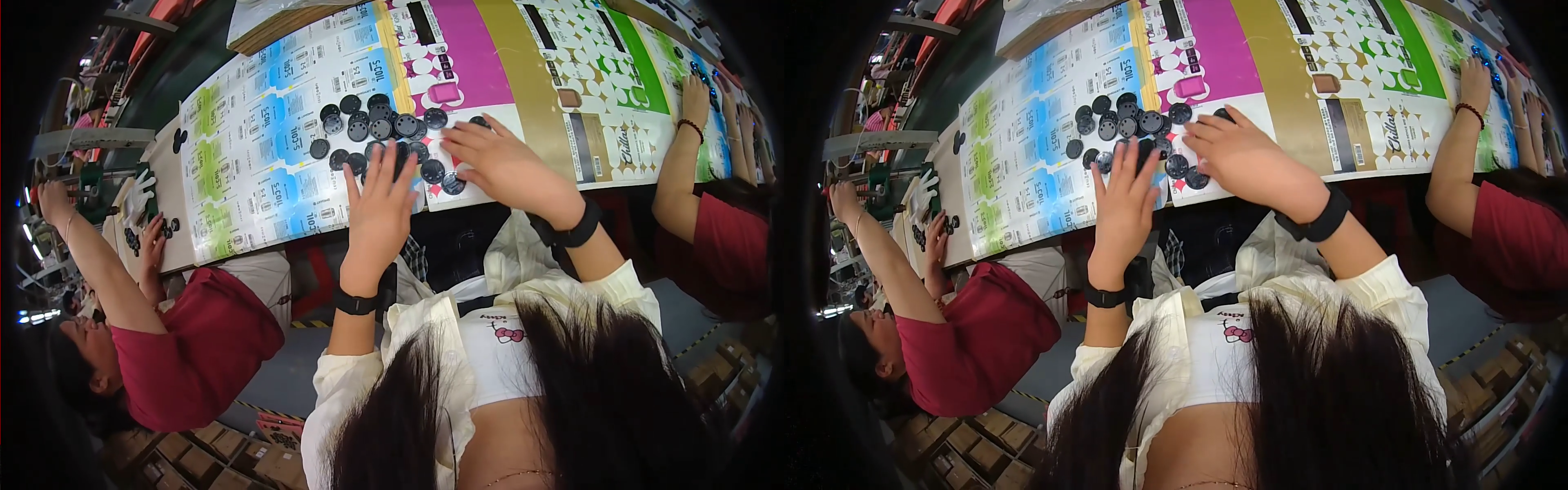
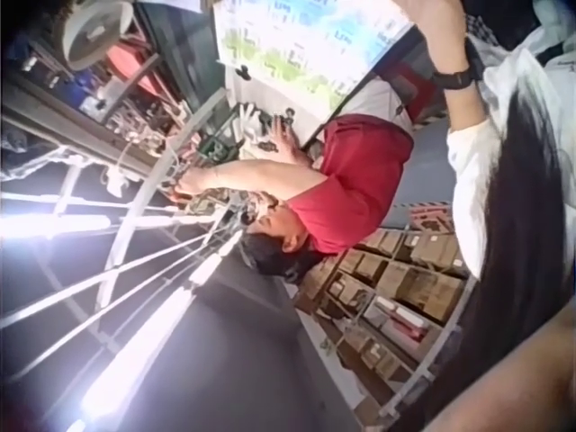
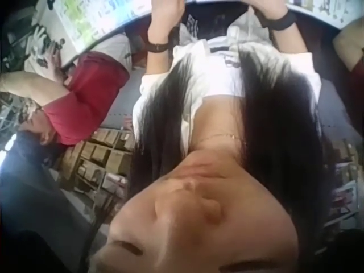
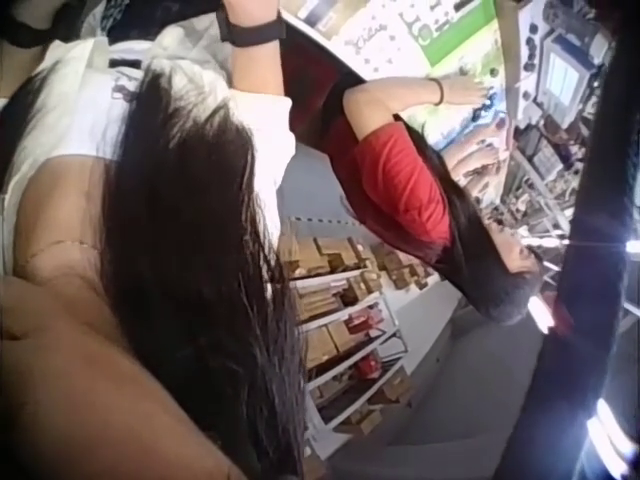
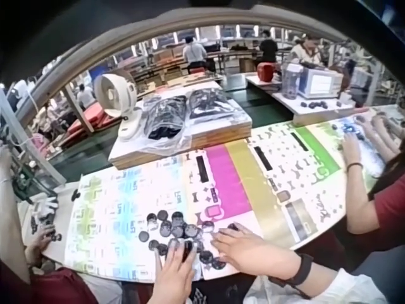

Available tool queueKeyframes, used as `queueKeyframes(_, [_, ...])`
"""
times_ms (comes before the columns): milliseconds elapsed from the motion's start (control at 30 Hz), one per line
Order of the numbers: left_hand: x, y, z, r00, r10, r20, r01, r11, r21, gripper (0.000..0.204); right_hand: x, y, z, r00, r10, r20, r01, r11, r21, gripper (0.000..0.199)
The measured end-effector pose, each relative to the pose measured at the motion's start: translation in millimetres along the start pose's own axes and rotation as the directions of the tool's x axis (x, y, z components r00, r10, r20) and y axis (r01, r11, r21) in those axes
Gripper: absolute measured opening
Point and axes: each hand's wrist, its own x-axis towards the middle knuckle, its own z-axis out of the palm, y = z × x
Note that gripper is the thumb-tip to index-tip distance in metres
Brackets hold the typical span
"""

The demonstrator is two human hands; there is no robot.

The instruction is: Assembling small black circular components at a factory assembly station.

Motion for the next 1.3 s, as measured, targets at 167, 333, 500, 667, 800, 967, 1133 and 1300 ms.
queueKeyframes(167, [-10,-3,6,0.999,-0.037,0.014,0.037,0.999,0.028,0.052,47,3,-6,0.997,-0.001,0.072,-0.003,0.998,0.055,0.035])
queueKeyframes(333, [-15,5,14,0.977,-0.199,-0.08,0.191,0.977,-0.094,0.056,84,13,3,0.997,0.063,0.035,-0.066,0.995,0.08,0.028])
queueKeyframes(500, [-18,9,12,0.978,-0.208,-0.034,0.204,0.975,-0.086,0.061,95,18,12,0.996,0.084,0.038,-0.091,0.959,0.27,0.025])
queueKeyframes(667, [-14,12,3,0.984,-0.162,0.08,0.165,0.986,-0.029,0.062,84,28,-5,0.99,0.139,-0.019,-0.124,0.931,0.343,0.023])
queueKeyframes(800, [-11,6,10,0.99,-0.127,0.056,0.131,0.989,-0.074,0.063,54,22,-36,0.96,0.215,-0.18,-0.141,0.926,0.35,0.021])
queueKeyframes(967, [6,2,-9,0.975,-0.167,-0.147,0.161,0.986,-0.054,0.051,11,7,-65,0.866,0.482,-0.136,-0.219,0.609,0.763,0.02])
queueKeyframes(1133, [31,26,-34,0.93,-0.364,0.05,0.16,0.278,-0.947,0.023,-12,-13,-70,0.875,0.473,-0.103,-0.12,0.418,0.901,0.021])
queueKeyframes(1300, [45,47,-47,0.959,-0.265,0.103,0.137,0.115,-0.984,0.012,-17,-18,-67,0.9,0.359,-0.246,-0.056,0.656,0.752,0.022])
